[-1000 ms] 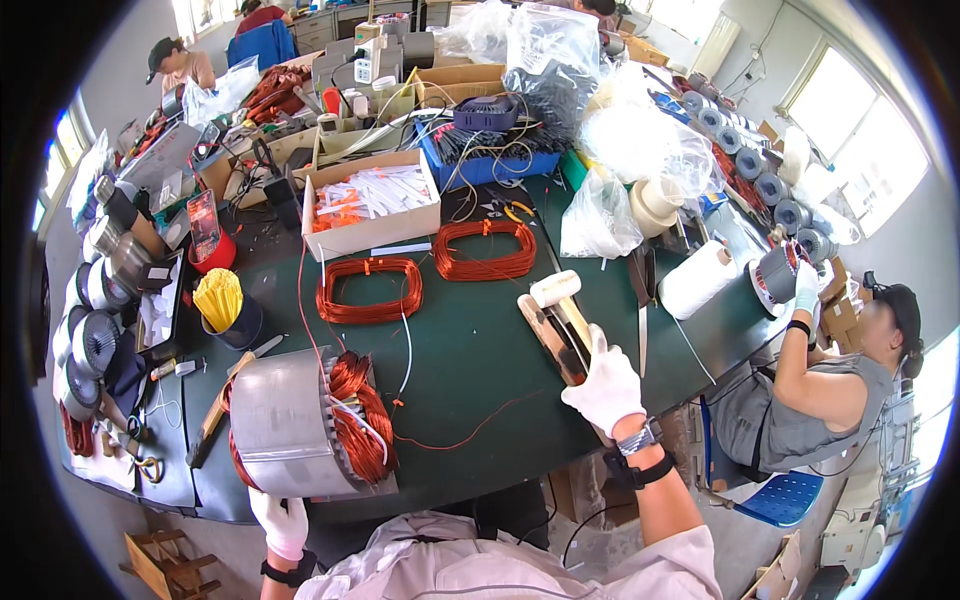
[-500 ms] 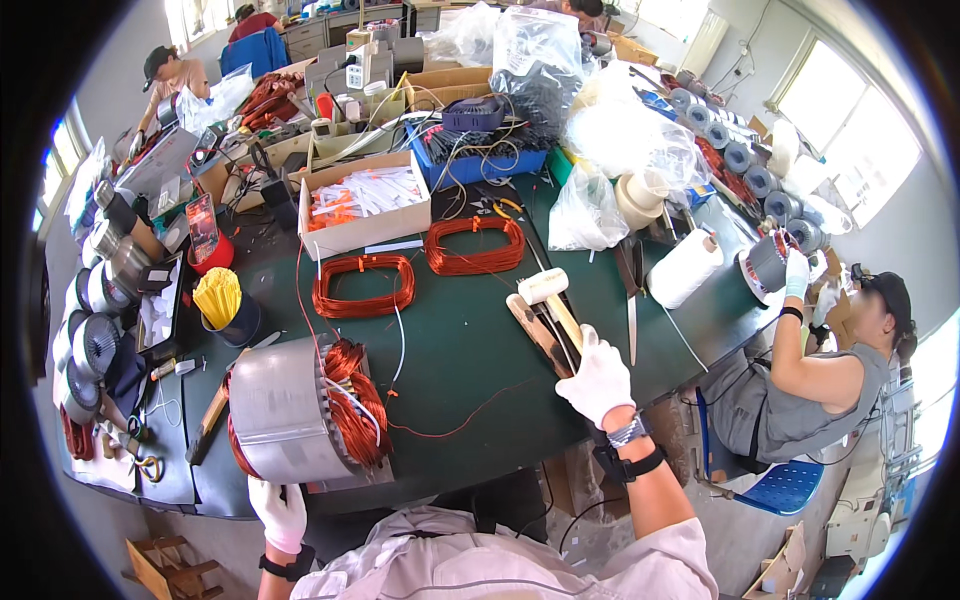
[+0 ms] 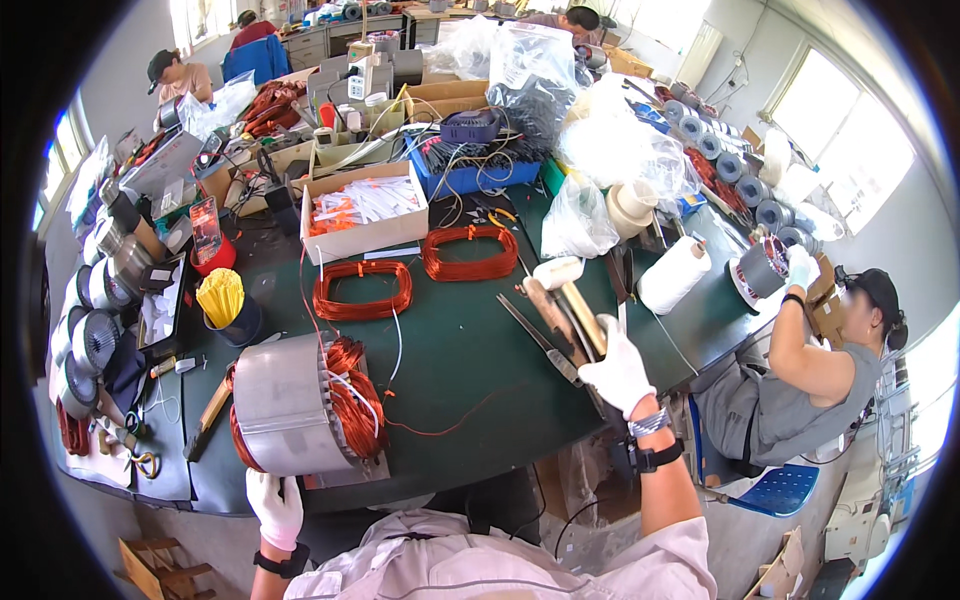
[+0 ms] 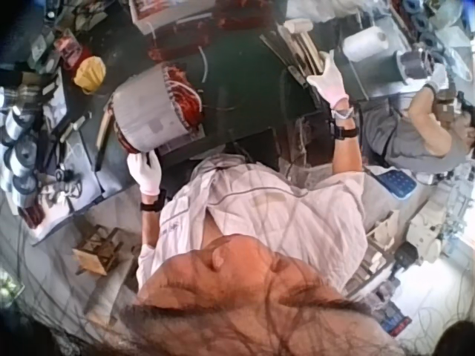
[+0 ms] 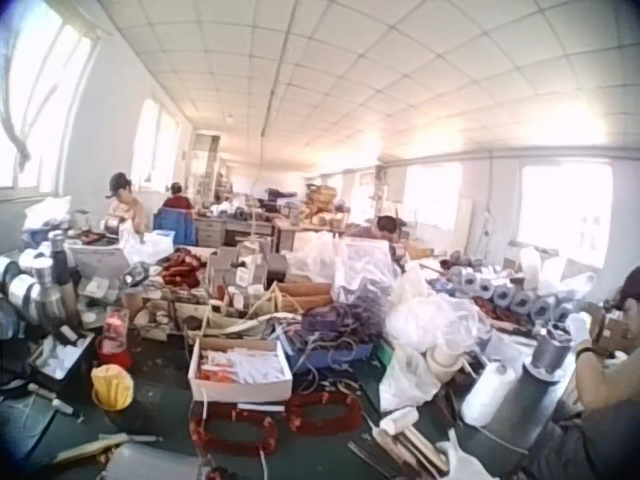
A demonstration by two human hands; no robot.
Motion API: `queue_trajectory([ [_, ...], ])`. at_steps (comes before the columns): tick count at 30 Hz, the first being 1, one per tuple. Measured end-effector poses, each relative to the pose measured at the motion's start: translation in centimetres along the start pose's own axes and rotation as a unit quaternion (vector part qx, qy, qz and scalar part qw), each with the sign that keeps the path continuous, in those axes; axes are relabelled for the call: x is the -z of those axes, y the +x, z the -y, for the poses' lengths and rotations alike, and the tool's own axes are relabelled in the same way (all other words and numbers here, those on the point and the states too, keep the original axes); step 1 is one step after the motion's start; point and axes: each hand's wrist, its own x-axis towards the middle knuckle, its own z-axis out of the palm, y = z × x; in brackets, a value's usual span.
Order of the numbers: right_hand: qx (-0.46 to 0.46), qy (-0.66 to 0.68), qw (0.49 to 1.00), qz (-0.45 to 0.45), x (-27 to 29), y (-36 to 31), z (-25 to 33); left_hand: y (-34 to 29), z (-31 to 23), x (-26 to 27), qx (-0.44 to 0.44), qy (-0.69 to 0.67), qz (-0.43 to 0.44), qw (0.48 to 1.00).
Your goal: The worker is manually inserting copper wire coils into the slots of a motor stator and securing them using a mallet and alignment tool.
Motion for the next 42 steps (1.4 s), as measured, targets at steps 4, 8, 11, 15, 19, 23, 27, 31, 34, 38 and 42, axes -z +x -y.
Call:
queue_trajectory([
  [4,-0.031,-0.064,0.997,-0.018,1.6,2.2,-4.0,0.4,-0.5,-0.1,-0.004,-0.007,-0.015,1.0],
  [8,-0.009,-0.248,0.964,-0.095,0.2,2.5,-4.0,0.2,-0.5,-0.1,0.006,-0.005,-0.014,1.0],
  [11,0.196,-0.227,0.944,-0.136,-1.7,2.0,0.4,-0.3,0.0,-0.2,0.02,-0.003,-0.015,1.0],
  [15,0.293,-0.208,0.933,0.014,-5.8,1.0,2.4,-0.9,0.7,-0.7,0.031,0.001,-0.019,0.999],
  [19,0.198,-0.386,0.9,-0.044,-5.5,2.0,1.3,-1.7,1.8,-0.9,0.046,0.008,0.015,0.999],
  [23,0.336,-0.117,0.935,0.003,-6.7,1.0,9.7,-2.3,1.2,-0.6,0.05,0.042,0.006,0.998],
  [27,0.42,0.024,0.9,0.117,-14.6,-0.5,13.3,-1.4,0.9,-1.0,0.047,0.023,0.01,0.999],
  [31,0.46,-0.083,0.872,0.144,-15.5,-1.3,15.4,-1.6,0.9,-1.3,0.056,0.025,-0.005,0.998],
  [34,0.416,-0.117,0.889,0.152,-12.7,-2.7,13.2,-1.6,0.5,-0.8,0.043,0.053,-0.017,0.998],
  [38,0.271,-0.232,0.922,0.148,-7.1,-4.0,11.1,-2.0,0.5,-0.6,0.052,0.046,-0.001,0.998],
  [42,0.278,-0.022,0.934,0.222,-6.8,-5.1,13.6,-1.6,1.2,-0.8,0.031,0.036,-0.003,0.999],
])
